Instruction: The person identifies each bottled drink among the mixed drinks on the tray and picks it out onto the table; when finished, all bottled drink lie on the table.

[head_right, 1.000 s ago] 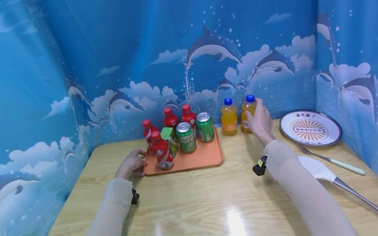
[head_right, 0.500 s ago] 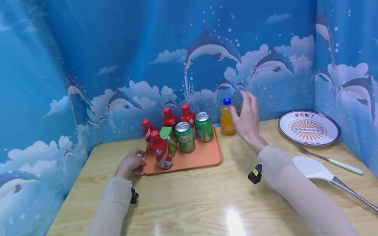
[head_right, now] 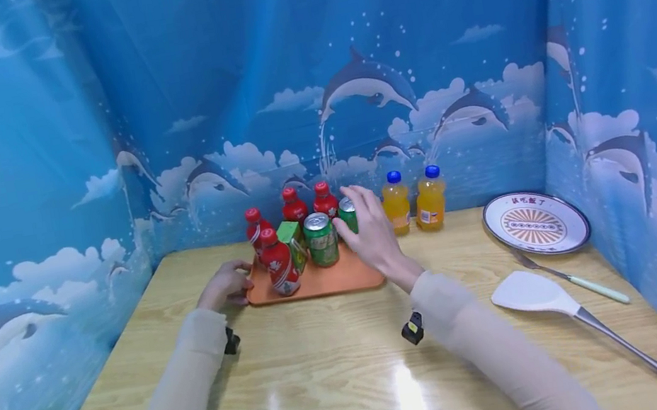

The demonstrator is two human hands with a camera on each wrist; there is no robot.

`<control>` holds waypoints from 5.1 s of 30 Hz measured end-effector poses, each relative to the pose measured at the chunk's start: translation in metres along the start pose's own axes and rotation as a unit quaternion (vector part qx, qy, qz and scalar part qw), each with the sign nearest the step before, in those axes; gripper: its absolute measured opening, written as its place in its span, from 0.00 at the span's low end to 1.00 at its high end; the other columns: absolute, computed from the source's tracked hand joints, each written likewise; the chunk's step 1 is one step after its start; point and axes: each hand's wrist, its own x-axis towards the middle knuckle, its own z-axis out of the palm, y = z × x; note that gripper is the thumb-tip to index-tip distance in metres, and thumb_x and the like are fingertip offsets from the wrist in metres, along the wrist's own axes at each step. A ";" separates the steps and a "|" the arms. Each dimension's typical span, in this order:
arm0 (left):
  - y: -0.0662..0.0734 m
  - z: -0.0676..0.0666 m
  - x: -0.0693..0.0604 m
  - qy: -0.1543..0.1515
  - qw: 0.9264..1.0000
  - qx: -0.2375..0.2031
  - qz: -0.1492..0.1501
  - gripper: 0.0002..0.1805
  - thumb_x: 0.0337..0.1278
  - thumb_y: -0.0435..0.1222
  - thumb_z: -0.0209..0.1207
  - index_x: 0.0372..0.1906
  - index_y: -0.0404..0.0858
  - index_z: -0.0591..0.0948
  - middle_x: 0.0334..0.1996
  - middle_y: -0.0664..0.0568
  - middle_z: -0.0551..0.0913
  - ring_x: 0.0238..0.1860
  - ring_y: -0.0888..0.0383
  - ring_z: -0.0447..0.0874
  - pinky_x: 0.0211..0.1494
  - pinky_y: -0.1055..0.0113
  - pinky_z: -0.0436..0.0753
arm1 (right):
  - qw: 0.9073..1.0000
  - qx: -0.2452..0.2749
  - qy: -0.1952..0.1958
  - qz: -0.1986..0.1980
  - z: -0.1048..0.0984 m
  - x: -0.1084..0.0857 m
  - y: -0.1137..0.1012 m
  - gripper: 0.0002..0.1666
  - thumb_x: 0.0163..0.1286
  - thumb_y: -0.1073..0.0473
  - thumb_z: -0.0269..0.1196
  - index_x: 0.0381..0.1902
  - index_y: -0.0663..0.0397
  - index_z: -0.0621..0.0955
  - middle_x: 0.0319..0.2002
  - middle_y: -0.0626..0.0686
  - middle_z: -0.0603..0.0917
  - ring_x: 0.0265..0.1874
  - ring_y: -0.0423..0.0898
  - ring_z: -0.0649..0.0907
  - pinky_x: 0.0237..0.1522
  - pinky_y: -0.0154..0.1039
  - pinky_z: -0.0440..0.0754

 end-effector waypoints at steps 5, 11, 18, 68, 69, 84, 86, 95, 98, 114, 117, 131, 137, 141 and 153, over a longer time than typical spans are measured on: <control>-0.004 -0.001 0.001 -0.006 0.999 -0.036 -0.005 0.31 0.71 0.25 0.56 0.77 0.34 0.68 0.56 0.38 0.79 0.38 0.54 0.82 0.32 0.69 0.86 | 0.999 -0.007 -0.036 -0.025 0.021 -0.001 -0.014 0.37 0.76 0.53 0.66 0.78 0.52 0.69 0.75 0.61 0.71 0.76 0.59 0.70 0.79 0.61 0.69; -0.006 -0.004 0.000 -0.021 0.998 -0.046 -0.024 0.32 0.75 0.28 0.55 0.80 0.36 0.66 0.69 0.34 0.76 0.45 0.52 0.83 0.34 0.69 0.88 | 0.996 -0.018 -0.074 -0.041 0.044 -0.001 -0.027 0.40 0.74 0.48 0.68 0.78 0.52 0.70 0.76 0.59 0.72 0.78 0.58 0.68 0.79 0.61 0.69; -0.007 -0.007 -0.005 -0.020 0.998 -0.054 -0.027 0.33 0.73 0.28 0.58 0.80 0.37 0.67 0.71 0.34 0.74 0.46 0.53 0.84 0.36 0.68 0.90 | 0.993 -0.024 -0.107 -0.052 0.069 -0.003 -0.035 0.40 0.73 0.44 0.69 0.77 0.50 0.72 0.75 0.58 0.73 0.79 0.59 0.67 0.79 0.63 0.69; -0.006 -0.007 0.000 -0.014 0.999 -0.042 -0.018 0.33 0.72 0.27 0.58 0.79 0.38 0.68 0.58 0.39 0.80 0.34 0.59 0.82 0.33 0.70 0.87 | 0.996 0.054 -0.059 -0.038 0.049 -0.009 -0.066 0.37 0.67 0.48 0.75 0.72 0.49 0.79 0.66 0.54 0.85 0.63 0.52 0.85 0.60 0.51 0.88; -0.006 -0.007 0.000 -0.016 0.999 -0.042 -0.018 0.33 0.72 0.27 0.58 0.79 0.38 0.67 0.58 0.39 0.80 0.34 0.58 0.82 0.33 0.70 0.87 | 0.996 0.065 -0.059 -0.028 0.046 -0.008 -0.065 0.37 0.68 0.49 0.75 0.72 0.49 0.78 0.66 0.54 0.85 0.63 0.52 0.85 0.61 0.51 0.87; -0.005 -0.007 -0.004 -0.013 0.999 -0.045 -0.011 0.33 0.72 0.27 0.58 0.79 0.37 0.67 0.57 0.38 0.81 0.33 0.58 0.82 0.34 0.68 0.87 | 0.973 0.196 -0.054 0.105 -0.017 0.004 -0.040 0.37 0.73 0.53 0.70 0.77 0.42 0.73 0.71 0.55 0.78 0.63 0.55 0.80 0.59 0.53 0.88; -0.005 -0.006 -0.004 -0.012 0.999 -0.044 -0.010 0.33 0.72 0.27 0.58 0.79 0.37 0.67 0.57 0.38 0.81 0.33 0.58 0.82 0.34 0.68 0.87 | 0.973 0.196 -0.040 0.112 -0.023 0.005 -0.032 0.37 0.73 0.53 0.71 0.77 0.43 0.74 0.70 0.56 0.79 0.62 0.56 0.81 0.56 0.46 0.88; -0.008 -0.005 -0.002 -0.011 0.999 -0.047 -0.014 0.33 0.72 0.27 0.58 0.79 0.38 0.68 0.59 0.38 0.81 0.35 0.58 0.83 0.35 0.68 0.87 | 0.971 0.186 -0.008 0.148 -0.045 0.003 0.005 0.37 0.73 0.52 0.71 0.76 0.46 0.74 0.68 0.60 0.79 0.61 0.61 0.81 0.38 0.27 0.88; -0.008 -0.006 -0.002 -0.012 0.999 -0.047 -0.016 0.33 0.72 0.28 0.58 0.79 0.37 0.67 0.60 0.37 0.80 0.36 0.57 0.83 0.35 0.68 0.87 | 0.972 0.176 -0.001 0.159 -0.050 0.003 0.016 0.38 0.73 0.51 0.71 0.77 0.49 0.73 0.68 0.62 0.79 0.61 0.62 0.81 0.37 0.26 0.87; -0.008 -0.007 -0.003 -0.015 0.999 -0.043 -0.012 0.34 0.72 0.28 0.58 0.80 0.38 0.67 0.58 0.38 0.81 0.35 0.58 0.83 0.35 0.68 0.88 | 0.961 0.153 0.004 0.232 -0.054 0.000 0.057 0.39 0.72 0.55 0.71 0.77 0.52 0.72 0.70 0.64 0.76 0.55 0.60 0.83 0.33 0.29 0.89; -0.008 -0.007 -0.002 -0.016 0.999 -0.040 -0.011 0.34 0.73 0.28 0.58 0.80 0.39 0.66 0.56 0.39 0.83 0.35 0.58 0.83 0.34 0.68 0.88 | 0.955 0.163 0.002 0.247 -0.052 -0.001 0.062 0.40 0.72 0.58 0.71 0.78 0.52 0.71 0.71 0.64 0.75 0.57 0.62 0.82 0.34 0.31 0.90; -0.007 -0.006 -0.001 -0.009 0.999 -0.043 -0.007 0.34 0.72 0.27 0.58 0.80 0.37 0.67 0.52 0.40 0.83 0.35 0.58 0.83 0.34 0.69 0.87 | 0.944 0.180 0.002 0.276 -0.047 -0.006 0.081 0.40 0.73 0.59 0.70 0.78 0.55 0.69 0.73 0.65 0.72 0.58 0.64 0.82 0.38 0.38 0.92; -0.008 -0.005 -0.002 -0.012 0.999 -0.045 -0.010 0.34 0.72 0.27 0.58 0.80 0.38 0.67 0.55 0.39 0.82 0.36 0.58 0.83 0.35 0.69 0.88 | 0.944 0.182 0.008 0.275 -0.045 -0.009 0.083 0.38 0.73 0.60 0.69 0.77 0.58 0.70 0.72 0.66 0.72 0.56 0.63 0.82 0.39 0.43 0.93; -0.008 -0.005 -0.003 -0.010 0.999 -0.047 -0.016 0.33 0.72 0.27 0.58 0.79 0.38 0.67 0.60 0.37 0.81 0.37 0.57 0.84 0.36 0.69 0.88 | 0.943 0.176 0.003 0.283 -0.045 -0.009 0.082 0.38 0.74 0.59 0.69 0.77 0.58 0.70 0.73 0.65 0.72 0.59 0.64 0.82 0.38 0.39 0.92; -0.005 -0.009 0.001 -0.009 0.999 -0.051 -0.006 0.34 0.70 0.27 0.58 0.79 0.39 0.68 0.47 0.43 0.82 0.28 0.61 0.81 0.31 0.72 0.85 | 0.970 0.050 -0.026 0.238 -0.044 -0.012 0.085 0.38 0.77 0.48 0.65 0.78 0.53 0.67 0.71 0.62 0.77 0.67 0.61 0.78 0.71 0.61 0.79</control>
